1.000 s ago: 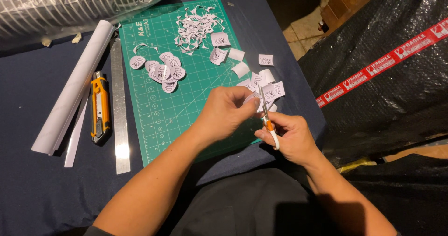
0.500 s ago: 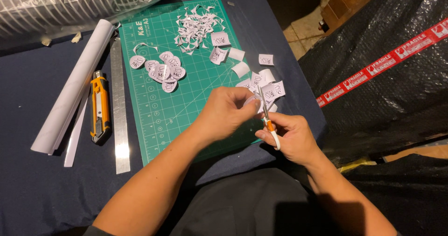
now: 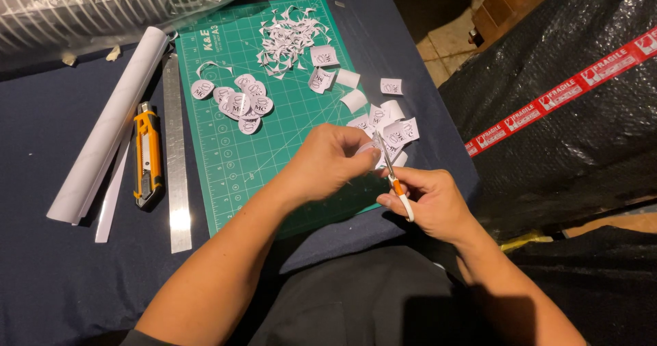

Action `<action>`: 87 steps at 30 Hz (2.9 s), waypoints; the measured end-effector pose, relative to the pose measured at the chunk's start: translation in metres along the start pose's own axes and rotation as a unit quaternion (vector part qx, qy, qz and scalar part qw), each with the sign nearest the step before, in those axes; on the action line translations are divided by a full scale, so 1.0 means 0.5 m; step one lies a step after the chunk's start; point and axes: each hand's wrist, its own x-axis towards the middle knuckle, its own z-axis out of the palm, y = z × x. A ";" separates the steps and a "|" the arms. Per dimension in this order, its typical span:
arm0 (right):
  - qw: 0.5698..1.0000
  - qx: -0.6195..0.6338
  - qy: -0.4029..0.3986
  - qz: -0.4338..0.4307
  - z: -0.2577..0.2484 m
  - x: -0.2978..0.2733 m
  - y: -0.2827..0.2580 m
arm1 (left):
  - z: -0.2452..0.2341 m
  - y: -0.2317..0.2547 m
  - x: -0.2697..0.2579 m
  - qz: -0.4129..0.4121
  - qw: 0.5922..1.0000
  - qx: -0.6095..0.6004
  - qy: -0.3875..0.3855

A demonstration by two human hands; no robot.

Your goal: Cutting small circular paper labels from a sheet using scissors

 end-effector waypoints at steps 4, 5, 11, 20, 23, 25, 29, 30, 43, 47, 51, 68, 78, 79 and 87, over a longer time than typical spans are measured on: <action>1.000 0.007 -0.003 0.006 -0.001 -0.001 0.004 | -0.004 0.004 0.000 0.003 1.000 0.004 -0.006; 1.000 0.002 -0.004 0.006 -0.001 -0.001 0.003 | -0.004 0.003 0.000 0.002 1.000 0.003 -0.009; 1.000 -0.007 -0.023 0.008 -0.013 0.001 0.007 | -0.012 0.004 0.003 -0.013 0.999 0.009 -0.028; 0.999 -0.009 -0.039 0.013 -0.017 0.002 0.009 | -0.013 0.016 0.000 -0.028 0.999 0.017 -0.043; 0.999 0.003 -0.044 0.017 -0.018 0.001 0.014 | -0.013 0.012 0.001 -0.034 0.998 0.019 -0.045; 0.999 0.009 -0.044 0.017 -0.019 0.002 0.013 | -0.013 0.013 0.002 -0.034 0.998 0.019 -0.046; 0.999 0.005 -0.049 0.022 -0.019 0.002 0.013 | -0.011 0.007 0.003 -0.029 0.998 0.019 -0.049; 0.998 0.004 -0.051 0.025 -0.019 0.002 0.015 | -0.010 0.005 0.004 -0.027 0.998 0.020 -0.049; 0.998 0.010 -0.056 0.023 -0.020 0.005 0.014 | -0.011 0.019 0.000 -0.030 0.998 0.012 -0.053; 0.998 0.017 -0.062 0.024 -0.023 0.003 0.021 | -0.011 0.023 -0.001 -0.032 0.998 0.015 -0.056; 0.997 0.021 -0.060 0.032 -0.024 0.002 0.027 | -0.010 0.029 -0.002 -0.036 0.998 0.018 -0.058; 0.987 0.085 0.135 0.018 -0.030 0.016 0.057 | -0.215 0.021 0.031 0.015 0.892 0.442 0.096; 0.987 0.066 0.139 0.048 -0.014 0.018 0.015 | -0.326 -0.075 0.103 0.050 0.784 0.597 0.163; 0.987 0.066 0.139 0.047 -0.017 0.018 0.035 | -0.298 -0.076 0.115 0.050 0.783 0.597 0.163; 0.984 0.087 0.155 0.012 -0.028 0.019 0.087 | -0.190 -0.145 0.223 0.075 0.835 0.534 0.108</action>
